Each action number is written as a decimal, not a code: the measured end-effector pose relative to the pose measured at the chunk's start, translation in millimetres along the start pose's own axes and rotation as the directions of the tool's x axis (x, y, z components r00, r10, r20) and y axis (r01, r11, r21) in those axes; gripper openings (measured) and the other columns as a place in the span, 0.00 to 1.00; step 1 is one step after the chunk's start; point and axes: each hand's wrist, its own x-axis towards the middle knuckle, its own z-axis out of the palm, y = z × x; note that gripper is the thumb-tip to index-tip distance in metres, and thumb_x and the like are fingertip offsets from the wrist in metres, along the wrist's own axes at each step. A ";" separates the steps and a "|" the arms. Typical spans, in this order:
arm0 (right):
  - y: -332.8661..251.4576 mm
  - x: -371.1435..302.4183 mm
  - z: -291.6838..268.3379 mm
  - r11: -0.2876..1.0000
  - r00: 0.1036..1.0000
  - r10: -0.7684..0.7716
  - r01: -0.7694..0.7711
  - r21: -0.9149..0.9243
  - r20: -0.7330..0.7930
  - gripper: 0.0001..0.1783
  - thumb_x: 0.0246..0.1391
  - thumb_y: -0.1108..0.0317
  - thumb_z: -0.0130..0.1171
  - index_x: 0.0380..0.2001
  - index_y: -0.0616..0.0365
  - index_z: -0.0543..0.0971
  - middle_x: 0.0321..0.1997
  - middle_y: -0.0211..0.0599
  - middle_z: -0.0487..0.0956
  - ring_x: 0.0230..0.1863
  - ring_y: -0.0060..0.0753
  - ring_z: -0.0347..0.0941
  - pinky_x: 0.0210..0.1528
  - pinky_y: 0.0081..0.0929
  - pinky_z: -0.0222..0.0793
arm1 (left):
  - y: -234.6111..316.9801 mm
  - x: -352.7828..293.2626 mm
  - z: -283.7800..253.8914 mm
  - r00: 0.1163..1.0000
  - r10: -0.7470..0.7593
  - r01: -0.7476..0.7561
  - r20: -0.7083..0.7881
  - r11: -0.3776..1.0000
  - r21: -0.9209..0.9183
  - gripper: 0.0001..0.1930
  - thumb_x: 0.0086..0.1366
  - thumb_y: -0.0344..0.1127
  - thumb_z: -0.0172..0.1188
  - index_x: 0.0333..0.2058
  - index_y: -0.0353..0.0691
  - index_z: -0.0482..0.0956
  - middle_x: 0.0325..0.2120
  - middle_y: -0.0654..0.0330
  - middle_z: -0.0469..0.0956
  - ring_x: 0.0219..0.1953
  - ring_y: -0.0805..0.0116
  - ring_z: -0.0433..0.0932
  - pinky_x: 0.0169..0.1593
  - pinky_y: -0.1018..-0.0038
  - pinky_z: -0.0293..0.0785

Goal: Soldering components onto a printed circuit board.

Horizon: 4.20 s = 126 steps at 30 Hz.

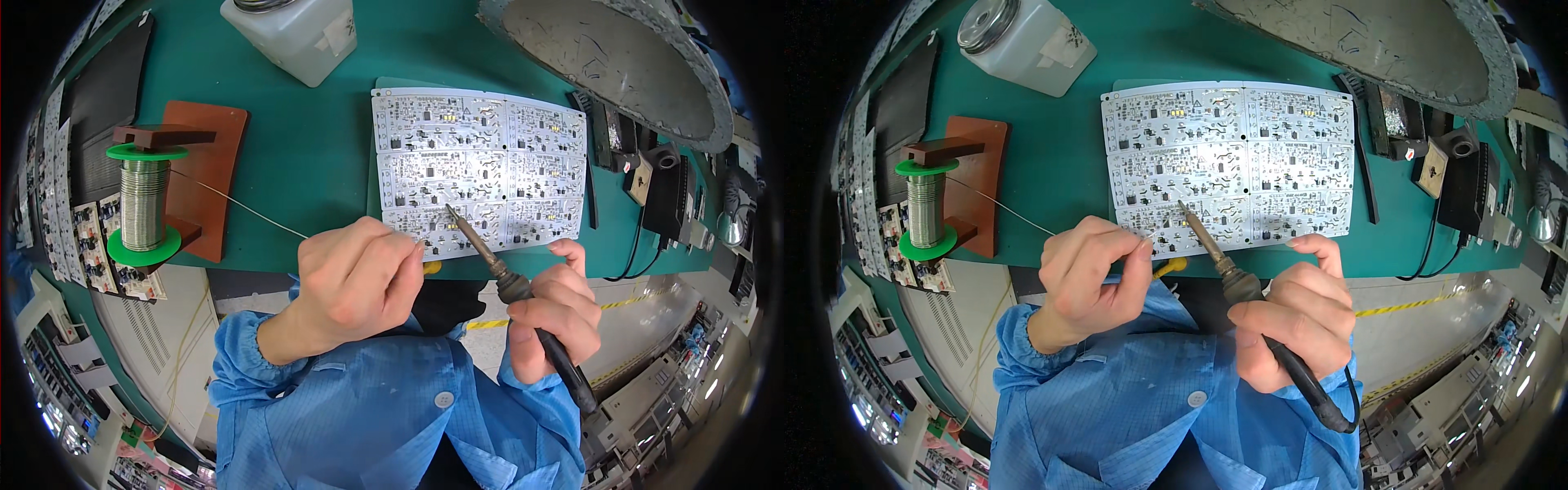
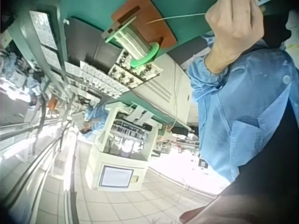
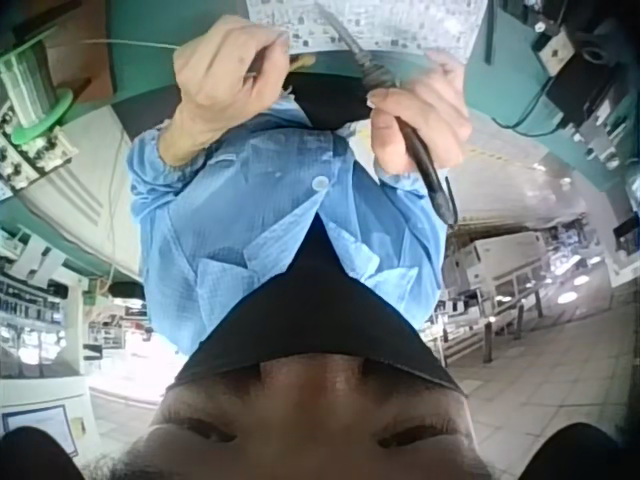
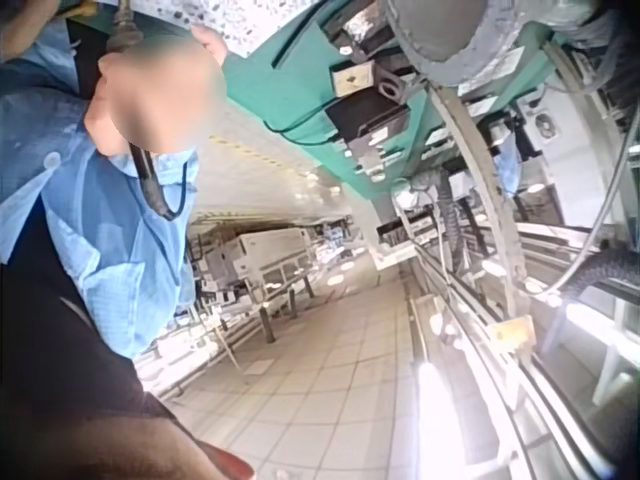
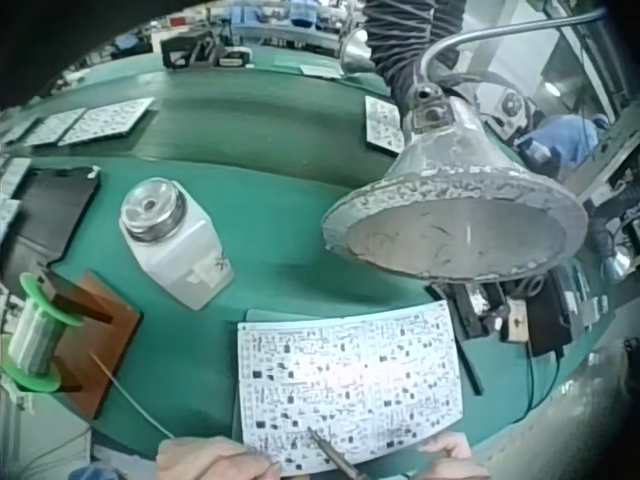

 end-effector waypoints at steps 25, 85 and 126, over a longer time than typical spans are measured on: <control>-3.0 10.0 21.7 0.994 0.998 -0.064 0.065 0.084 -0.017 0.06 0.32 0.69 0.60 0.19 0.55 0.81 0.10 0.24 0.63 0.14 0.25 0.57 0.42 0.38 0.66 | -4.8 -9.4 -21.6 0.993 -0.104 0.104 -0.053 0.995 -0.011 0.07 0.49 0.18 0.63 0.26 0.33 0.75 0.19 0.58 0.75 0.14 0.76 0.65 0.18 0.82 0.57; 12.2 25.4 9.4 0.997 0.980 0.002 0.012 0.073 -0.201 0.11 0.47 0.63 0.62 0.23 0.60 0.77 0.12 0.31 0.70 0.16 0.28 0.62 0.45 0.47 0.66 | -25.9 10.7 -17.2 0.984 -0.110 0.106 -0.140 0.994 -0.035 0.07 0.50 0.17 0.64 0.26 0.32 0.75 0.19 0.59 0.75 0.14 0.80 0.62 0.17 0.83 0.52; 16.5 64.2 28.4 1.000 0.999 -0.005 0.004 0.017 0.036 0.08 0.44 0.69 0.64 0.29 0.61 0.81 0.19 0.34 0.77 0.23 0.33 0.74 0.47 0.41 0.68 | -39.5 55.2 -17.3 0.952 -0.305 0.304 -0.031 0.952 -0.043 0.06 0.52 0.21 0.62 0.26 0.36 0.74 0.37 0.56 0.81 0.14 0.82 0.63 0.16 0.81 0.56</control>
